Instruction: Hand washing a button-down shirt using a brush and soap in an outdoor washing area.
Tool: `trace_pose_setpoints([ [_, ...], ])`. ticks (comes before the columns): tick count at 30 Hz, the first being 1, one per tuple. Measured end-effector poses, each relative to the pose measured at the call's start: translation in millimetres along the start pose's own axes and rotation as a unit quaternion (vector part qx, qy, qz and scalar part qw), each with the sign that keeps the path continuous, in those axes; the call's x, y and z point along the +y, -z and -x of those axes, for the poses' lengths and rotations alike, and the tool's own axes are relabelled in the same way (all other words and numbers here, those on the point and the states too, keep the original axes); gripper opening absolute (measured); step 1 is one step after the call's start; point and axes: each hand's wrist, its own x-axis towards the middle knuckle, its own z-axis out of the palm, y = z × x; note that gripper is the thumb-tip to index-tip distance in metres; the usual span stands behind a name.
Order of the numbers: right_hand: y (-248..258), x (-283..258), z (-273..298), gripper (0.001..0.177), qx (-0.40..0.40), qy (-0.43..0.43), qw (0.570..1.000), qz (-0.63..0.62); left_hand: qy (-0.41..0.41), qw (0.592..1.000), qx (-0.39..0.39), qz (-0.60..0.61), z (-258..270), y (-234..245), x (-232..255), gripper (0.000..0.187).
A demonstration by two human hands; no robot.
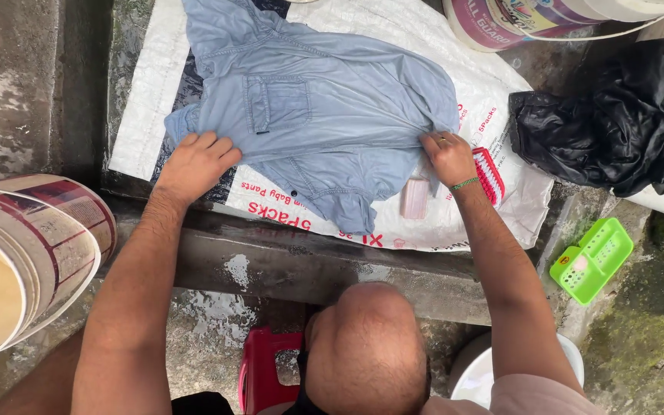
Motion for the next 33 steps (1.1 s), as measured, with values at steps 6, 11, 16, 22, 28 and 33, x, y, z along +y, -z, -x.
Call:
trace_pose_setpoints([
  [6,40.3,-2.8,47.0,0.034,0.104,0.002,0.995,-0.003,-0.04,0.981,-0.163,0.094,7.8,-2.0,-0.4,0.053],
  [11,18.1,-4.3,87.8,0.024,0.064,-0.102,0.992,-0.023,0.061,0.933,-0.304,0.181,-6.8,-5.8,2.3,0.055],
  [16,27.3,-96.2,76.2,0.038,0.024,-0.392,0.89,-0.232,0.271,0.883,-0.249,0.29,-3.2,-31.5,-2.1,0.045],
  [22,-21.0,-99.4,67.8,0.079,-0.035,-0.341,0.918,-0.2,0.19,0.961,-0.184,0.082,3.0,-30.6,-4.5,0.129],
  [28,32.5,-124.8,9.4,0.044,-0.008,-0.396,0.896,-0.2,0.246,0.921,-0.283,0.107,9.9,-44.6,-9.3,0.149],
  [33,19.7,-274.8,-167.5,0.041,0.127,-0.123,0.954,-0.242,0.272,0.914,-0.276,0.119,5.7,-37.9,-21.1,0.16],
])
